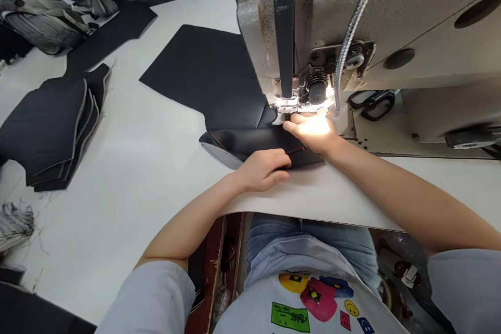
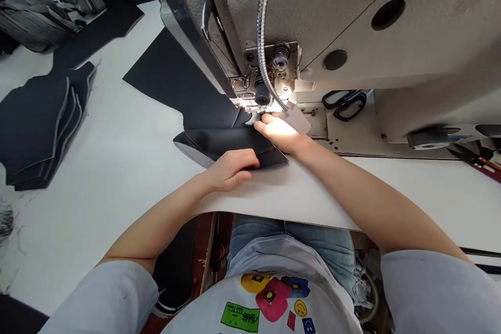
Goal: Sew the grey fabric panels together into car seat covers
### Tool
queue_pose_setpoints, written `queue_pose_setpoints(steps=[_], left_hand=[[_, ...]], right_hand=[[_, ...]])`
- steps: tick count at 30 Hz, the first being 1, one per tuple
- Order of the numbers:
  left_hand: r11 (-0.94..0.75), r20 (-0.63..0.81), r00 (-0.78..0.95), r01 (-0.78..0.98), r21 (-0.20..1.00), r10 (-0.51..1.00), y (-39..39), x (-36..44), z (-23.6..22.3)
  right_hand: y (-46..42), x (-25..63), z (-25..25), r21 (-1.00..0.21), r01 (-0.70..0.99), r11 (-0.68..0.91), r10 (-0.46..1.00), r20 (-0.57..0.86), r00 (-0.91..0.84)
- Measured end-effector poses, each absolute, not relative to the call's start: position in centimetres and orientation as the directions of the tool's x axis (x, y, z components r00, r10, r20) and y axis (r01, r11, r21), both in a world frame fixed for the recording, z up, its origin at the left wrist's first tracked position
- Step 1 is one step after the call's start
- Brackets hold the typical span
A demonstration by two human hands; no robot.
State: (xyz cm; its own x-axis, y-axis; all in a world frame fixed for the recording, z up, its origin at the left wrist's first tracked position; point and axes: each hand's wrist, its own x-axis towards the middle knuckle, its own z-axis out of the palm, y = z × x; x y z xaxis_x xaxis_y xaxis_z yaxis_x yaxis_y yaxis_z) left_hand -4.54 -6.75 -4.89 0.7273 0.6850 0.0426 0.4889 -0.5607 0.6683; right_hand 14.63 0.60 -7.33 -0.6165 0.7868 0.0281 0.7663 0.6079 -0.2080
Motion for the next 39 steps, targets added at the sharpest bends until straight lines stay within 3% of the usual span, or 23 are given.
queue_pose_setpoints(steps=[2, 5, 7, 9, 12, 14, 17, 24, 32, 39], left_hand=[[-0.598, -0.102, 0.783, 0.544, 0.589, 0.613, -6.1, -4.3, -3.1], [-0.51, -0.139, 0.619, 0.736, 0.444, 0.773, -4.3, -4.3, -1.7], [-0.477, -0.094, 0.516, 0.836, 0.272, 0.851, -2.7, -4.5, -2.0], [-0.516, -0.06, 0.524, 0.849, 0.11, 0.85, -1.2, -4.7, -3.1], [-0.623, 0.025, 0.623, 0.782, -0.003, 0.782, 0.2, -4.7, -5.0], [-0.673, 0.093, 0.673, 0.739, -0.04, 0.734, 0.7, -4.6, -5.9], [-0.734, 0.129, 0.736, 0.676, -0.069, 0.665, 0.8, -4.2, -6.5], [-0.725, 0.024, 0.739, 0.665, -0.18, 0.673, 0.6, -2.4, -6.6], [-0.757, 0.109, 0.78, 0.624, -0.193, 0.616, 1.0, -3.2, -6.7], [-0.75, 0.088, 0.771, 0.634, -0.189, 0.63, 1.5, -3.0, -6.3]], right_hand=[[1.1, 15.2, -7.9, -0.116, 0.717, 0.687, 0.722, -0.001, -0.692], [0.4, 16.9, -8.6, -0.099, 0.679, 0.727, 0.686, 0.057, -0.726], [-0.9, 18.5, -8.4, -0.233, 0.64, 0.732, 0.677, 0.145, -0.721], [-2.6, 20.1, -7.8, -0.418, 0.492, 0.763, 0.6, 0.177, -0.78], [-4.6, 21.1, -6.7, -0.613, 0.252, 0.749, 0.422, 0.148, -0.894], [-5.5, 20.7, -6.5, -0.633, 0.228, 0.74, 0.394, 0.132, -0.91], [-5.9, 19.4, -7.0, -0.557, 0.296, 0.776, 0.453, 0.165, -0.876], [-5.8, 18.4, -9.1, -0.401, 0.32, 0.858, 0.439, 0.25, -0.863], [-5.0, 17.2, -7.4, -0.585, 0.29, 0.757, 0.452, 0.15, -0.879], [-5.9, 11.1, -9.0, -0.377, 0.258, 0.89, 0.35, 0.2, -0.915]])
